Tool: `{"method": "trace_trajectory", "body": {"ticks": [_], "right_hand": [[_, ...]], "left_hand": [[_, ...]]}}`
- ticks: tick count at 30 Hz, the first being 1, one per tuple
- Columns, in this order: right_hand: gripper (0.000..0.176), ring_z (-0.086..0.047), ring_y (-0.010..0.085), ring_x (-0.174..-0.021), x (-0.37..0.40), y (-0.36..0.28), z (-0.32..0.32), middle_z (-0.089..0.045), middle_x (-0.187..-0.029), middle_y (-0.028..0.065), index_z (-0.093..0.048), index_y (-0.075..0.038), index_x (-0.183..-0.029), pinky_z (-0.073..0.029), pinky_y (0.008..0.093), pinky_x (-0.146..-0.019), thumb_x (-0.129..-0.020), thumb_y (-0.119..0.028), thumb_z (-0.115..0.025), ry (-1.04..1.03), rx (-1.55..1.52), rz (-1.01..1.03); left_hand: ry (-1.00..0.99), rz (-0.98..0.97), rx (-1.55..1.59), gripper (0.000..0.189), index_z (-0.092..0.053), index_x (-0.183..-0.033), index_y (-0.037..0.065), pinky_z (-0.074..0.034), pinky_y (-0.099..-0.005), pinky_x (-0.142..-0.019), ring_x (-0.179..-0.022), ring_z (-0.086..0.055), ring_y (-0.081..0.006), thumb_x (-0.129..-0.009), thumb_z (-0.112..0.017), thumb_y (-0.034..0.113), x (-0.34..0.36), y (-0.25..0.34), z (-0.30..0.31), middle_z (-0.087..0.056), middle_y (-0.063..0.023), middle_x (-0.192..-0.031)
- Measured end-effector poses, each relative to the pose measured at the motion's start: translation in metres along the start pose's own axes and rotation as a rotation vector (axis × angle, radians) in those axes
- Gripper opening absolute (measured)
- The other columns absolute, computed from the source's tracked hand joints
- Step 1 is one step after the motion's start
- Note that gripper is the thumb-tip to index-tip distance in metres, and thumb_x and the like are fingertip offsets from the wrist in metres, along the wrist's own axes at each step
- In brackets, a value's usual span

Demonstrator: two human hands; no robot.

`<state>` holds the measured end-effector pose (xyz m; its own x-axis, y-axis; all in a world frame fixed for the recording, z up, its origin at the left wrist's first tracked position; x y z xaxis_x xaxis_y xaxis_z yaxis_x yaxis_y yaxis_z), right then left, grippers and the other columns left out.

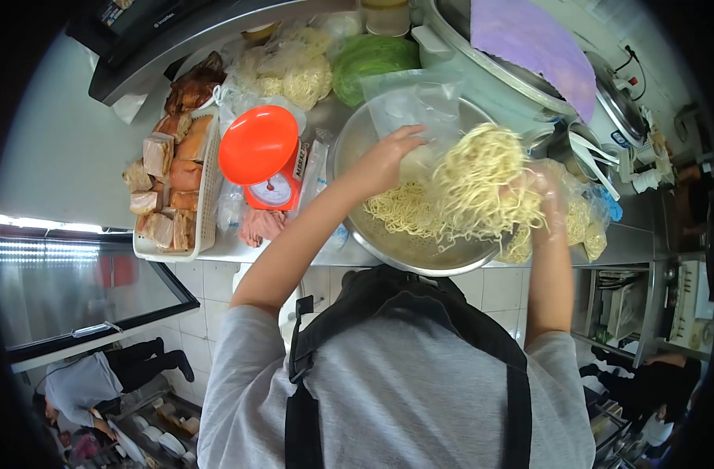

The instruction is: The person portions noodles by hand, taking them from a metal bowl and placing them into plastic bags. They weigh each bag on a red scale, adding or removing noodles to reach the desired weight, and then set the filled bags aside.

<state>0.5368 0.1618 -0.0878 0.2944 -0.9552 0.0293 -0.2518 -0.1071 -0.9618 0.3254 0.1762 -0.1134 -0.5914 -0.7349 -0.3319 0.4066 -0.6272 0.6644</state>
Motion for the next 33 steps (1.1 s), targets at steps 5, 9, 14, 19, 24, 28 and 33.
{"method": "trace_trajectory", "body": {"ticks": [5, 9, 14, 19, 24, 28, 33], "right_hand": [[0.044, -0.067, 0.0264, -0.096, -0.021, 0.124, 0.020, -0.066, -0.112, 0.0174, -0.058, 0.006, -0.119, -0.055, 0.0385, -0.088, -0.087, -0.024, -0.057, 0.024, -0.552, -0.210], [0.035, -0.068, 0.0297, -0.092, -0.023, 0.170, -0.007, -0.066, -0.112, 0.0183, -0.059, 0.003, -0.116, -0.057, 0.0416, -0.087, -0.095, -0.023, -0.048, 0.040, -0.842, -0.292], [0.034, -0.067, 0.0289, -0.097, -0.026, 0.149, -0.011, -0.067, -0.106, 0.0169, -0.059, 0.001, -0.119, -0.055, 0.0401, -0.086, -0.098, -0.022, -0.044, 0.543, -0.333, -0.210], [0.033, -0.068, 0.0325, -0.091, -0.039, 0.081, -0.038, -0.068, -0.101, 0.0237, -0.068, 0.002, -0.106, -0.052, 0.0370, -0.083, -0.087, -0.024, -0.060, 0.216, 1.025, -0.001], [0.057, -0.067, 0.0357, -0.098, -0.009, 0.009, -0.058, -0.065, -0.113, 0.0260, -0.062, 0.002, -0.122, -0.050, 0.0398, -0.089, -0.078, -0.033, -0.073, 0.092, 1.002, -0.226], [0.076, -0.064, 0.0377, -0.105, 0.005, 0.014, -0.049, -0.063, -0.118, 0.0270, -0.053, -0.002, -0.135, -0.048, 0.0420, -0.094, -0.073, -0.038, -0.079, 0.075, 1.219, -0.244], [0.073, -0.067, 0.0354, -0.099, -0.001, 0.100, -0.027, -0.068, -0.104, 0.0250, -0.054, 0.000, -0.133, -0.051, 0.0402, -0.090, -0.074, -0.036, -0.077, 0.208, 1.380, -0.159]], "left_hand": [[-0.118, -0.070, 0.121, 0.078, -0.052, -0.137, 0.009, -0.037, -0.0396, -0.112, -0.141, -0.034, -0.0362, -0.065, -0.047, -0.023, 0.000, 0.054, -0.023, -0.037, -0.0066, -0.154], [-0.051, -0.029, -0.003, 0.082, -0.047, -0.143, 0.013, -0.035, -0.0429, -0.115, -0.144, -0.026, -0.0392, -0.068, -0.045, -0.021, 0.020, 0.052, -0.021, -0.033, -0.0015, -0.156], [0.163, -0.011, 0.027, 0.086, -0.042, -0.145, 0.009, -0.029, -0.0434, -0.117, -0.143, -0.027, -0.0383, -0.066, -0.042, -0.023, 0.028, 0.062, -0.025, -0.032, -0.0108, -0.156], [0.227, 0.085, 0.140, 0.087, -0.035, -0.149, 0.007, -0.032, -0.0412, -0.115, -0.143, -0.027, -0.0399, -0.067, -0.041, -0.021, 0.040, 0.055, -0.023, -0.032, -0.0186, -0.154], [0.171, 0.403, 0.446, 0.090, -0.020, -0.153, 0.004, -0.047, -0.0356, -0.104, -0.144, -0.025, -0.0344, -0.070, -0.042, -0.020, 0.037, 0.002, -0.035, -0.028, -0.0212, -0.155], [0.232, 0.371, 0.460, 0.089, -0.018, -0.153, 0.002, -0.041, -0.0339, -0.108, -0.142, -0.032, -0.0326, -0.072, -0.051, -0.015, 0.028, -0.005, -0.032, -0.030, -0.0245, -0.153], [0.255, 0.388, 0.647, 0.088, -0.022, -0.153, 0.003, -0.047, -0.0297, -0.100, -0.139, -0.039, -0.0312, -0.072, -0.054, -0.011, 0.006, 0.015, -0.008, -0.033, -0.0252, -0.152]]}}
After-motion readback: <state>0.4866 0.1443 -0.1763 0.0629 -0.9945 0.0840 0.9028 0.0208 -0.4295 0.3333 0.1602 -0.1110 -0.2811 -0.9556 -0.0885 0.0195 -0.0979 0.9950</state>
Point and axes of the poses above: each hand's wrist, its own x-axis away from the middle knuckle, its own z-axis out of the back of the hand, y = z × x, the point moved 9 cm from there along -x, towards the middle knuckle
